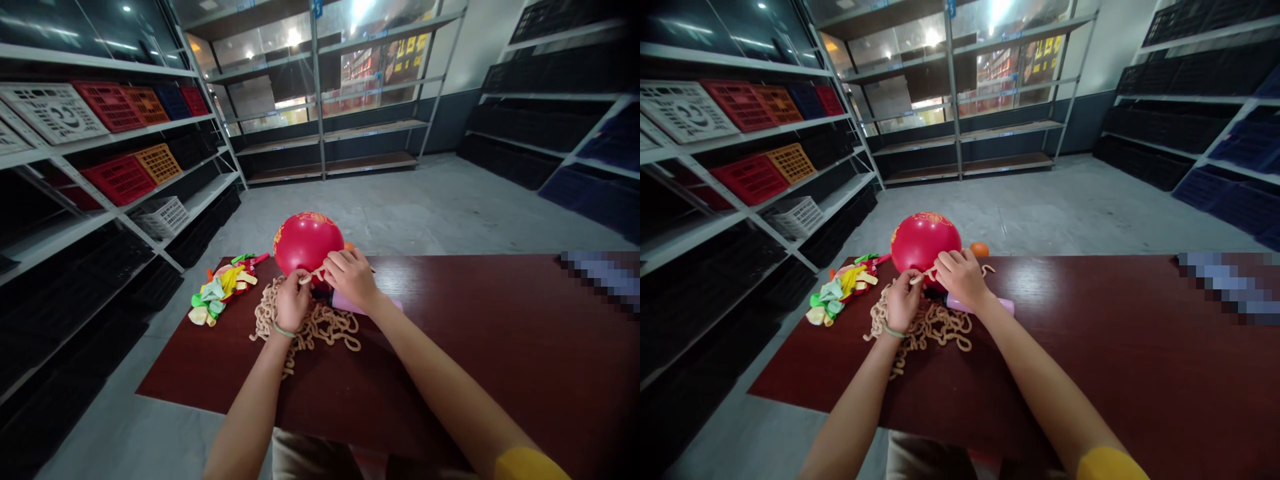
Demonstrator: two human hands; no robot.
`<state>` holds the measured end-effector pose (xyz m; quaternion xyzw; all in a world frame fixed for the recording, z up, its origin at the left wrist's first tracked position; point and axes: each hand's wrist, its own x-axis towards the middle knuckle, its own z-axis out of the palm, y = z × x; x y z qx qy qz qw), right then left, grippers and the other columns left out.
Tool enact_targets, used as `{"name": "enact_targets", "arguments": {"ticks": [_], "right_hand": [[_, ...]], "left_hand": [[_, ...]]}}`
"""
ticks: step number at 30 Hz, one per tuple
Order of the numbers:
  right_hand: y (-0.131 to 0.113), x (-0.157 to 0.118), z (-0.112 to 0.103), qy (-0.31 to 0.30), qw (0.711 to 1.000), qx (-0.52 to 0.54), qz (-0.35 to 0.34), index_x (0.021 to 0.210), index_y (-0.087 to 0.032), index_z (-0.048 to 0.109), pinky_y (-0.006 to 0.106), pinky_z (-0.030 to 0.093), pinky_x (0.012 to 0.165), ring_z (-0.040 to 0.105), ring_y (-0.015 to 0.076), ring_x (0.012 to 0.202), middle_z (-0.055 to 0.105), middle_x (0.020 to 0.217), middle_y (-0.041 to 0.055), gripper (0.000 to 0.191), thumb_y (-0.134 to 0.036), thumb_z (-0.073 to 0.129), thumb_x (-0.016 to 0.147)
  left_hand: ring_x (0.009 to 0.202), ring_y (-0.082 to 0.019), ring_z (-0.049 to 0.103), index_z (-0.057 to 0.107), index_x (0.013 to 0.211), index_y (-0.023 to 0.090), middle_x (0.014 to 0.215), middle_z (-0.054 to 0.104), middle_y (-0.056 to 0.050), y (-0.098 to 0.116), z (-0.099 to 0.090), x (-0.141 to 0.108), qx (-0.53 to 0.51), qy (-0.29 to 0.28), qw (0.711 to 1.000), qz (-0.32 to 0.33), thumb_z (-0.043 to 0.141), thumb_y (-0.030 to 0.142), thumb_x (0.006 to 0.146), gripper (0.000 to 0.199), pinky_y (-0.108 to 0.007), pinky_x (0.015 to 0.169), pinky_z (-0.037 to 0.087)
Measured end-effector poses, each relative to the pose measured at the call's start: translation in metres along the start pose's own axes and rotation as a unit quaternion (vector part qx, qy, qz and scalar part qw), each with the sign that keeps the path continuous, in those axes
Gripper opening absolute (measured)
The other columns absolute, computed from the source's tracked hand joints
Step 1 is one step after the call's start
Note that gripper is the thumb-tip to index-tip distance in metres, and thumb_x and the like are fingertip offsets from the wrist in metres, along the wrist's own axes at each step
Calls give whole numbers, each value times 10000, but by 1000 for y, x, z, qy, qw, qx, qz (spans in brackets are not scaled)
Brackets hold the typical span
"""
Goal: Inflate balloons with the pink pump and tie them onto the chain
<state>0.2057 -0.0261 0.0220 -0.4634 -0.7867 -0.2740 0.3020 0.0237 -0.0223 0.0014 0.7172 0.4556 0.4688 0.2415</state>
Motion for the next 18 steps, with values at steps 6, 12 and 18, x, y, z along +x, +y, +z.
{"name": "enact_targets", "arguments": {"ticks": [6,12,18], "right_hand": [[-2,9,-11,-40,996,73,-13,996,-188,624,326,404,798,570,177,870,649,995,52,145,-187,485,954],[18,14,-29,-18,991,114,63,1078,-200,610,331,446,836,593,194,933,664,999,56,219,-120,463,937],[46,4,-34,-59,984,137,95,1134,-213,588,348,478,833,604,211,1007,655,1069,64,353,-36,455,858]], "left_hand": [[682,-152,657,622,930,196,758,685,-16,-14,0,6,-42,69,997,-21,545,359,927,181,-246,659,488],[834,-184,692,636,968,203,893,727,-44,6,15,36,-30,29,999,5,586,304,896,133,-290,758,522],[985,-195,711,421,1407,207,1300,625,-160,17,39,52,-98,-20,995,2,622,220,873,571,-349,888,543]]}}
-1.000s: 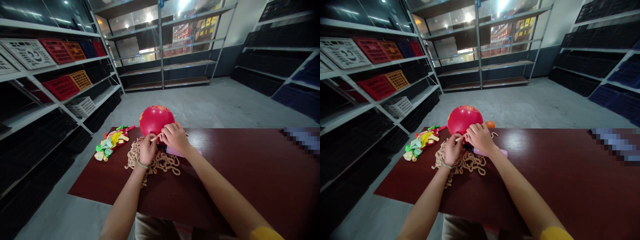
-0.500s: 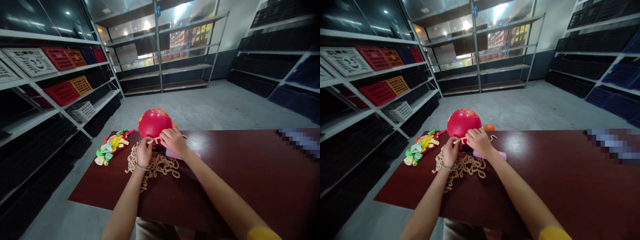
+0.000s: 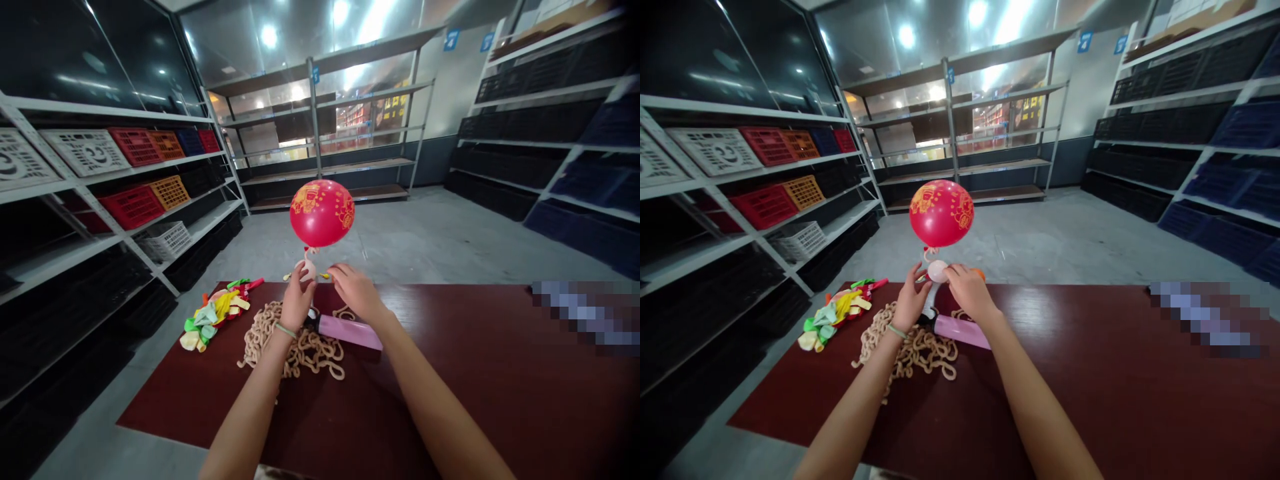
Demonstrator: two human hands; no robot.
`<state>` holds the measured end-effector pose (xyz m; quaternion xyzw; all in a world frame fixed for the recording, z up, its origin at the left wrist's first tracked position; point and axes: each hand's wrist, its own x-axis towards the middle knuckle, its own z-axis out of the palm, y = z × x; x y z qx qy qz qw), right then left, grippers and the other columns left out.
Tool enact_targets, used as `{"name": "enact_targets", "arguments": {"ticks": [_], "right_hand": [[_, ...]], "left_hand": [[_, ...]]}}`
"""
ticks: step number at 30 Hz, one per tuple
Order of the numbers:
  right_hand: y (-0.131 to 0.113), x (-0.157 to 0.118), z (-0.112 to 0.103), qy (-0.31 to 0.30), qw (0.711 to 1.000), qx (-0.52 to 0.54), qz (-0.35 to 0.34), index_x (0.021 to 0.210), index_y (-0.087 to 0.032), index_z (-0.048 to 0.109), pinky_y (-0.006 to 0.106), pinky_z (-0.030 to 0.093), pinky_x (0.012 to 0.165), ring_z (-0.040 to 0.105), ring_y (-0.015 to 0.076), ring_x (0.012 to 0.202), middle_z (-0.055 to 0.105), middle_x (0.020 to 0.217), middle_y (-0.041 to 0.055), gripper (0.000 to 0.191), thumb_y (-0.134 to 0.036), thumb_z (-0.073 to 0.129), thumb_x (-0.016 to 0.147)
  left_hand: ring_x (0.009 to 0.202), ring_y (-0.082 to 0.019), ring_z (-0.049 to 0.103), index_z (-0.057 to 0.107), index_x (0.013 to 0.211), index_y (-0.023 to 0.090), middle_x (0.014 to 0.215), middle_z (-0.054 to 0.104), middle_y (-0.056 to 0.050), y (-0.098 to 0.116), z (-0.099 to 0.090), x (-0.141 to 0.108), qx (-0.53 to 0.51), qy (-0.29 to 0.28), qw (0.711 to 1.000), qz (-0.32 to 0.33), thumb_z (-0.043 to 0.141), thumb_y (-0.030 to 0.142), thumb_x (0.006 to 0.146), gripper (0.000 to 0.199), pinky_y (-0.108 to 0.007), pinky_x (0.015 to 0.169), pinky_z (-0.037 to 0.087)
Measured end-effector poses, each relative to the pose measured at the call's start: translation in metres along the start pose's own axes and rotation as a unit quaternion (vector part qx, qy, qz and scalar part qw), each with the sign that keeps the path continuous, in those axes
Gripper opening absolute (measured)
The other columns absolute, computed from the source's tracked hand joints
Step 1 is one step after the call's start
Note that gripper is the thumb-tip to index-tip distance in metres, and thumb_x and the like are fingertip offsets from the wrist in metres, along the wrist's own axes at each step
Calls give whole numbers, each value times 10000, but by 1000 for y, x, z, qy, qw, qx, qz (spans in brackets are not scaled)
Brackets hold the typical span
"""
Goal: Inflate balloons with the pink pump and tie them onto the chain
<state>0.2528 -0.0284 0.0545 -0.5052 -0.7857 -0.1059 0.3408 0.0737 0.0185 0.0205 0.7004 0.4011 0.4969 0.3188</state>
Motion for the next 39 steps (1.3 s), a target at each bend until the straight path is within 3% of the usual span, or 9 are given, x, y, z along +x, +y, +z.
{"name": "enact_targets", "arguments": {"ticks": [4,9,15,20,24,27,30,34,39], "right_hand": [[4,-1,1,11,1000,3,10,1128,-219,594,351,475,833,602,216,1009,652,1081,66,328,-56,465,874],[-10,2,9,-6,1000,12,-19,1109,-206,613,357,472,826,602,218,965,657,1034,72,278,-86,477,899],[-47,-3,36,-39,995,33,-81,1092,-184,635,383,484,856,605,228,975,666,1047,85,237,-113,497,912],[-86,-11,64,-64,987,86,-119,1085,-205,639,385,496,900,617,216,1014,673,1080,75,230,-125,500,920],[-121,-4,89,-96,979,121,-136,1085,-210,639,388,497,919,607,222,1057,667,1138,74,232,-132,492,924],[-148,5,107,-125,969,140,-160,1060,-209,646,385,480,939,594,221,1069,665,1118,74,211,-144,496,927],[-170,10,119,-146,964,149,-164,1031,-212,644,372,472,922,591,212,1030,663,1055,67,189,-156,491,936],[-180,8,127,-160,962,149,-163,1024,-219,637,366,468,912,585,210,1002,658,1020,57,177,-158,497,934],[-166,2,122,-162,963,154,-153,1028,-220,641,373,466,949,590,204,1044,662,1078,63,195,-158,473,950]], "left_hand": [[967,-188,710,546,1286,192,1183,684,-128,-2,-3,-9,10,48,999,-5,588,273,907,390,-346,894,542],[885,-183,711,662,1117,189,970,736,-79,-3,-37,-26,54,89,994,-22,544,338,935,263,-327,844,541],[893,-176,692,692,1055,199,975,733,-57,-21,-98,-69,130,170,975,-62,548,328,923,234,-319,857,517],[959,-214,662,685,1058,180,1050,711,-94,-44,-163,-106,228,198,950,-83,562,294,904,227,-363,891,503],[1092,-278,589,668,1104,178,1092,662,-127,-65,-213,-124,369,224,900,-61,589,238,864,260,-439,994,438],[1176,-297,531,642,1173,177,1168,613,-146,-79,-237,-124,441,237,861,-91,607,226,847,331,-452,1055,381],[1232,-306,488,593,1272,166,1245,578,-165,-92,-247,-112,463,209,853,-122,623,267,849,437,-451,1075,355],[1255,-332,464,495,1419,208,1374,501,-179,-103,-242,-91,467,156,857,-150,628,364,858,597,-472,1055,360],[1146,-328,539,669,1204,249,1232,620,-132,-109,-225,-79,423,101,878,-198,602,356,870,357,-479,983,411]]}}
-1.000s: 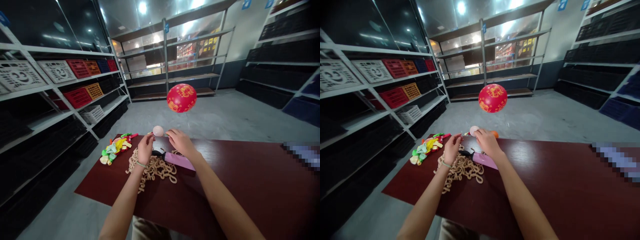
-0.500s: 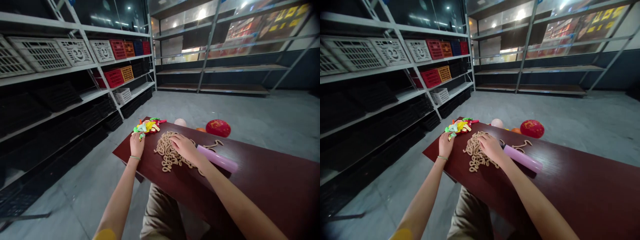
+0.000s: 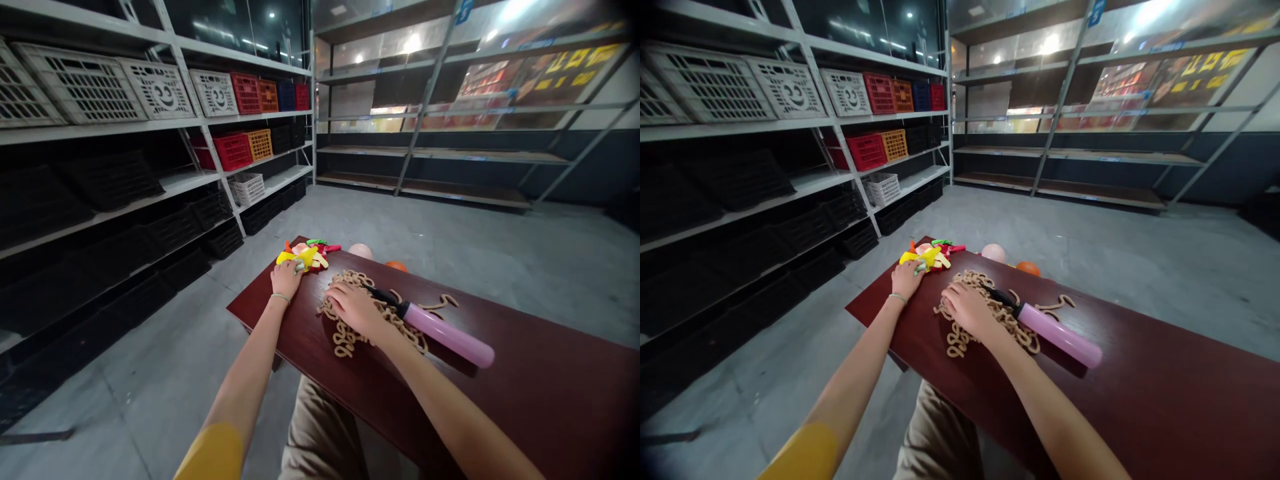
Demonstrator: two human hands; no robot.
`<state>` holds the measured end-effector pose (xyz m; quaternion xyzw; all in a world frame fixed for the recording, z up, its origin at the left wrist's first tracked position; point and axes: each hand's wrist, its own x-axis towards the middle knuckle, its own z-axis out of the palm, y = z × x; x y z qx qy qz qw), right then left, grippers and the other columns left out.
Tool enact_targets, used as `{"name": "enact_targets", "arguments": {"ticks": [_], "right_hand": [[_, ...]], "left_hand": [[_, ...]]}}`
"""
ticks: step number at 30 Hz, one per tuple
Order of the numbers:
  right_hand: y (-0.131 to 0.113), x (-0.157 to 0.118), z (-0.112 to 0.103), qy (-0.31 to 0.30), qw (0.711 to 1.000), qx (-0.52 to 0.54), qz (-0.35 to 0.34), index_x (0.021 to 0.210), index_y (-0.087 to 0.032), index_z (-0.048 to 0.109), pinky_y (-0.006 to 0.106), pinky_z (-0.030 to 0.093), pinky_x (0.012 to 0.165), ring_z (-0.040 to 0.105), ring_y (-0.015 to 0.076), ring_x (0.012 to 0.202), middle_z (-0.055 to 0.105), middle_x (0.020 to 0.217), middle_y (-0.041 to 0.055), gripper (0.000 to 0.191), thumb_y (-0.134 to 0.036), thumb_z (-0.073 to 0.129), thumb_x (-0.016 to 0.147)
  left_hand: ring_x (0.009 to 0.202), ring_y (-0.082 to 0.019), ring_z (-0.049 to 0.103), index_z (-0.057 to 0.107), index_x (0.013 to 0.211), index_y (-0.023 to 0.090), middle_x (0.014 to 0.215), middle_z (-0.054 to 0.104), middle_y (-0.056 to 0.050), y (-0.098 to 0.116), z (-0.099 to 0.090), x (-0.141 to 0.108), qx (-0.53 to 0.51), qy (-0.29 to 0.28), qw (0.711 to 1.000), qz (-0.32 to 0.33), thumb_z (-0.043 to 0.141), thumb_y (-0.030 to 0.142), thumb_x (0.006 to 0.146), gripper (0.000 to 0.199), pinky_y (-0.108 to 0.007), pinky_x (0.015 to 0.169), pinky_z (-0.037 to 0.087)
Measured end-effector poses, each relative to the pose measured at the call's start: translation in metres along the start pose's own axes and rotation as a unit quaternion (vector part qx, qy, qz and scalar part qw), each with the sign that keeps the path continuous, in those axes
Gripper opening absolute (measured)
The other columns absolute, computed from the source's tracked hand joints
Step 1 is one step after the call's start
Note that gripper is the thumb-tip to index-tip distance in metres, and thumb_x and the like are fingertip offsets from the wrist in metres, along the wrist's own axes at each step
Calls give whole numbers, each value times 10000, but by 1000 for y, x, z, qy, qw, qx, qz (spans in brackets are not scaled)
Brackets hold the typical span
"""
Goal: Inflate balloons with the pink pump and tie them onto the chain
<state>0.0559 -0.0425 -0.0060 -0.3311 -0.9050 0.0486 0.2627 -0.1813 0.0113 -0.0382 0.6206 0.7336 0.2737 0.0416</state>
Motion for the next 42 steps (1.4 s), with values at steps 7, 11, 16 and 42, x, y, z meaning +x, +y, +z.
{"name": "enact_targets", "arguments": {"ticks": [7,11,16,42], "right_hand": [[15,-21,-20,28,1000,5,5,1057,-219,643,375,480,951,599,202,1042,668,1087,61,226,-158,448,961],[22,-33,-33,46,999,-10,16,1064,-228,646,375,482,946,603,203,1044,671,1109,58,231,-169,448,962],[42,-59,-58,70,995,-45,46,1079,-225,649,383,479,932,608,213,1022,678,1077,65,251,-184,434,956],[89,-190,-101,-7,947,-193,256,1326,-223,519,334,444,745,642,246,937,681,1115,96,451,-415,498,919]], "left_hand": [[993,-237,620,724,973,203,1010,701,-92,23,4,-14,-165,-63,971,164,563,314,899,209,-358,951,457],[1051,-244,592,758,935,226,1085,689,-86,39,-1,-25,-170,-52,971,157,518,363,933,277,-381,975,437],[1175,-365,459,787,931,279,1234,595,-104,57,-18,-34,-43,55,997,33,576,474,882,292,-536,965,362],[850,-160,710,613,969,197,905,729,-40,205,40,-68,-760,-278,573,-130,688,277,827,179,-313,840,550]]}}
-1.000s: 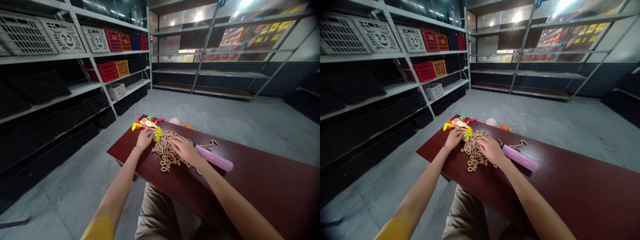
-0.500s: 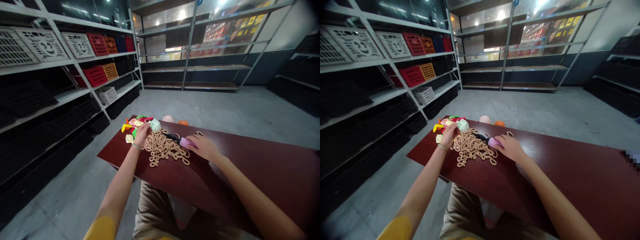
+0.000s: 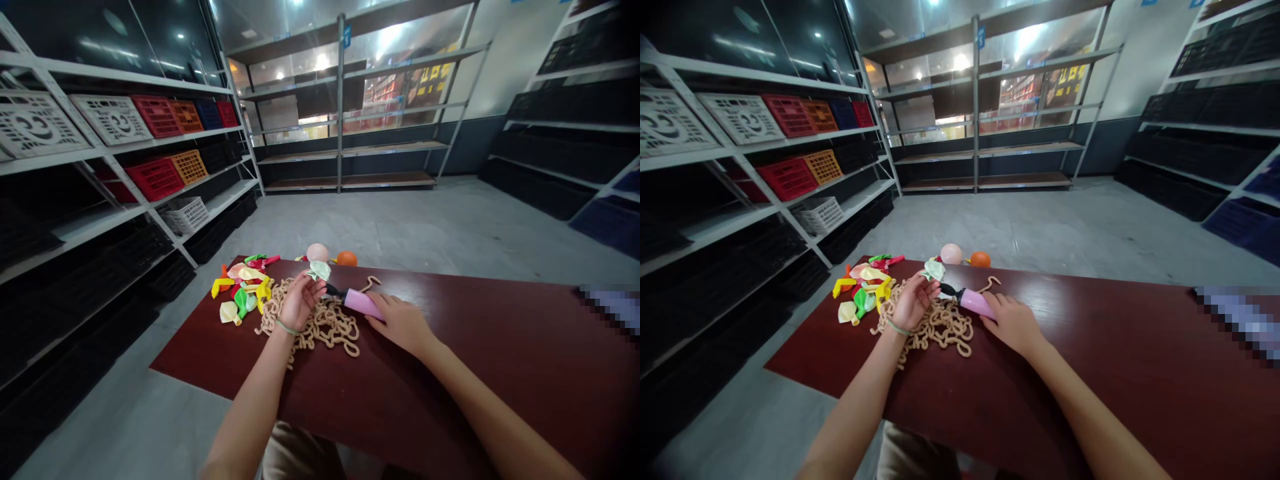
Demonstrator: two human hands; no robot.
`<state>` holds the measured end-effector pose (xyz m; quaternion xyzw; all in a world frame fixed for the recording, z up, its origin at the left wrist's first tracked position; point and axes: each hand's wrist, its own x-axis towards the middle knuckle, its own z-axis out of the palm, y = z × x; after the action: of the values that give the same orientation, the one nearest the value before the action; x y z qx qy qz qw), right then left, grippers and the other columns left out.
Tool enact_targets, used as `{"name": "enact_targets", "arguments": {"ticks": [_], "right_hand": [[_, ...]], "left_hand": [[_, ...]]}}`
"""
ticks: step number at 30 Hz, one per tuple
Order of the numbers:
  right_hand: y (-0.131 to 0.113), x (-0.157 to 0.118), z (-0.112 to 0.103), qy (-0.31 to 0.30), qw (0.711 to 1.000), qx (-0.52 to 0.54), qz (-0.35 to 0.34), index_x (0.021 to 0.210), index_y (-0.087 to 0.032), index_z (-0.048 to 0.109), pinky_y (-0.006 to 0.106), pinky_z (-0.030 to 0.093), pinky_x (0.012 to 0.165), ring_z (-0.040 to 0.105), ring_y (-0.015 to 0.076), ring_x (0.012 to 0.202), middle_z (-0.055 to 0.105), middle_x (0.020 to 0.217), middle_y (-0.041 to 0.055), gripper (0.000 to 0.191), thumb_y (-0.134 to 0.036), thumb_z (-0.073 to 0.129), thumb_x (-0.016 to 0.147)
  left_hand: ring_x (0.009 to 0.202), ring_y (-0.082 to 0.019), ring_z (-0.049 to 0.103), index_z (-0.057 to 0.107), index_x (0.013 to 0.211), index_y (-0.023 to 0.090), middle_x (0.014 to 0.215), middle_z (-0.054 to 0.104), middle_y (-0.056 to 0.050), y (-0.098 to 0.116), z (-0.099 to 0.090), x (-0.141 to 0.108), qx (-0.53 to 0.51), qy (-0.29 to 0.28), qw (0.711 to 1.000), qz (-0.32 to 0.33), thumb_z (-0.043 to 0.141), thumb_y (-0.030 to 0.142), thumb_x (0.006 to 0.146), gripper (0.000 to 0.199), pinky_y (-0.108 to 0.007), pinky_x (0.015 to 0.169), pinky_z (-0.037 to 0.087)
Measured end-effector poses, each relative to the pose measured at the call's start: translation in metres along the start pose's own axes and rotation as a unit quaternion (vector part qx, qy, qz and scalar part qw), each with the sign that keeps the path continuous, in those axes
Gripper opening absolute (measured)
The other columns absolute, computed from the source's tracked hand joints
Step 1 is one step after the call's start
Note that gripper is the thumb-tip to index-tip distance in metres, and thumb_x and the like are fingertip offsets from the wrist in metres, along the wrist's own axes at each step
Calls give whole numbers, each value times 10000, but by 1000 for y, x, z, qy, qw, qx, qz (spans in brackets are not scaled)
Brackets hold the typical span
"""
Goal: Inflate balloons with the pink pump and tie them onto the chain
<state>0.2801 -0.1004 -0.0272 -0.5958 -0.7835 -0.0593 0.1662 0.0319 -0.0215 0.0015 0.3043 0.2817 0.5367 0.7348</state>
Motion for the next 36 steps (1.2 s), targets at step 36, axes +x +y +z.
{"name": "enact_targets", "arguments": {"ticks": [36], "right_hand": [[-1,-3,6,115,992,21,44,1317,-188,513,348,499,758,669,255,961,680,1185,100,488,-407,521,882]], "left_hand": [[1071,-153,672,631,1181,195,1151,695,-80,11,-15,10,-67,90,991,75,591,209,914,271,-297,970,544]]}}
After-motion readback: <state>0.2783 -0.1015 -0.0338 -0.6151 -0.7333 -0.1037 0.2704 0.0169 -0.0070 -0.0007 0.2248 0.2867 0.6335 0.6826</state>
